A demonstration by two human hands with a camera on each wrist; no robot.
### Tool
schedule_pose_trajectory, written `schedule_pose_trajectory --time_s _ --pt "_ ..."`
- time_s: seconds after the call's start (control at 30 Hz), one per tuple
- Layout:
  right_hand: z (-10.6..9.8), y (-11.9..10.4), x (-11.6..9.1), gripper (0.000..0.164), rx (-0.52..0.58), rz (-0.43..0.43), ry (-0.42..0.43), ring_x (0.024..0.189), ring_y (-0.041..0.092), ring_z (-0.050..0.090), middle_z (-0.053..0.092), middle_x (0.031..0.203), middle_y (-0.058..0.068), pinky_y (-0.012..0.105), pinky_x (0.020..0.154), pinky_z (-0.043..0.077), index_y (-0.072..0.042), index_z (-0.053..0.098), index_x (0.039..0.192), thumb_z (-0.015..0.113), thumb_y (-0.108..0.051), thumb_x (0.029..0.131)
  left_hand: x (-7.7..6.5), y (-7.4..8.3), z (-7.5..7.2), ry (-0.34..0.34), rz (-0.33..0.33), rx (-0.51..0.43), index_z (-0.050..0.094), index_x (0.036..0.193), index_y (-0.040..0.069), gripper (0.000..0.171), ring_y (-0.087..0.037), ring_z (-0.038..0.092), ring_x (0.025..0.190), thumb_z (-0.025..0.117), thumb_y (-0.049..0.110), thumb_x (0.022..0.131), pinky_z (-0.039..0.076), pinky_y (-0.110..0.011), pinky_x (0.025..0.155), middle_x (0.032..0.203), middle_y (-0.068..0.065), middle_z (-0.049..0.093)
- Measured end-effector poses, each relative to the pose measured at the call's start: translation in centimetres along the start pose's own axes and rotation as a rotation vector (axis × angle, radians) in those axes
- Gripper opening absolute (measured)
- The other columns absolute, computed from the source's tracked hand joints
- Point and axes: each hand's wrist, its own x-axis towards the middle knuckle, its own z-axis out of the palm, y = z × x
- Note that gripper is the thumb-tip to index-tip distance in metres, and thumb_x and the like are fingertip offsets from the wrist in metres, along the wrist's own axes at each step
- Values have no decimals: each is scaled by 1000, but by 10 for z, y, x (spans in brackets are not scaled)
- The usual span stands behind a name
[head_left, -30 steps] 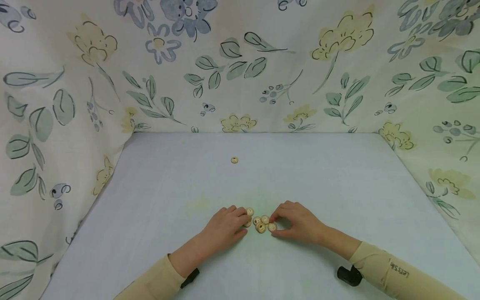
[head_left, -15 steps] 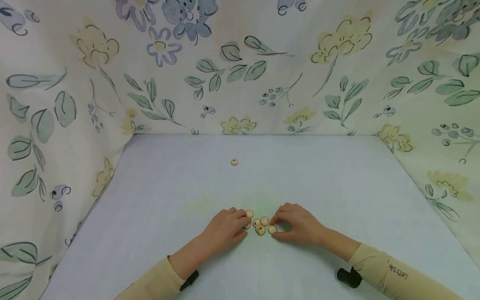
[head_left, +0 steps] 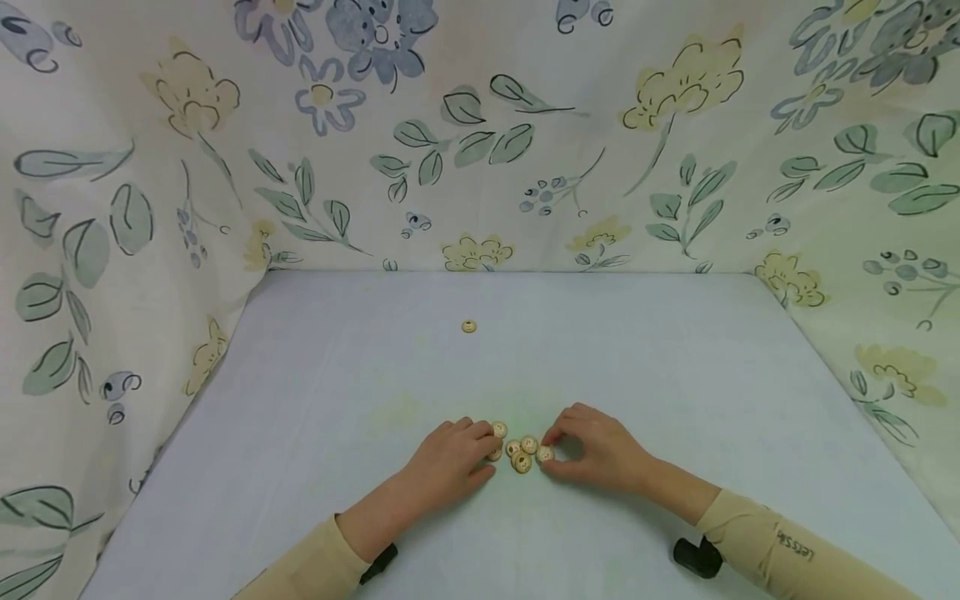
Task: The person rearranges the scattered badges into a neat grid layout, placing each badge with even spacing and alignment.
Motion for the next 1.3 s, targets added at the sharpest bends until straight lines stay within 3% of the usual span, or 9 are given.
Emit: schedule_pose_trajectory --time_s 0.13,0.33,0.73,0.97,1.3 --pt "-6 1 7 21 5 10 42 87 1 54 62 89 -15 26 74 49 -24 69 91 83 -30 76 0 0 0 -5 -4 2 68 104 18 17 -14 54 85 72 24 89 42 -27 67 101 5 61" --pt "-17 6 25 21 40 50 102 86 13 60 66 89 -8 36 72 52 -22 71 91 84 -24 75 1 1 -2 -15 -10 -7 68 104 17 17 -14 54 85 72 24 88 42 -27 67 101 5 61" --pt "-32 26 67 20 34 186 113 89 23 61 67 91 -6 44 76 51 -20 73 92 83 -30 77 0 0 -2 -26 -9 -8 68 106 17 19 -15 55 87 71 26 89 42 -27 68 104 4 62" --pt "-32 39 91 21 -2 255 111 89 22 60 66 91 -5 36 71 47 -20 74 92 81 -34 79 0 -1 -2 -30 -4 -6 68 106 17 19 -14 55 86 71 27 90 42 -26 68 103 5 61" --pt "-19 55 127 26 -49 393 78 94 21 58 67 95 0 39 76 48 -15 75 95 76 -38 82 0 -1 -1 -41 -13 -14 68 108 17 20 -14 55 89 70 27 90 43 -27 71 106 4 62"
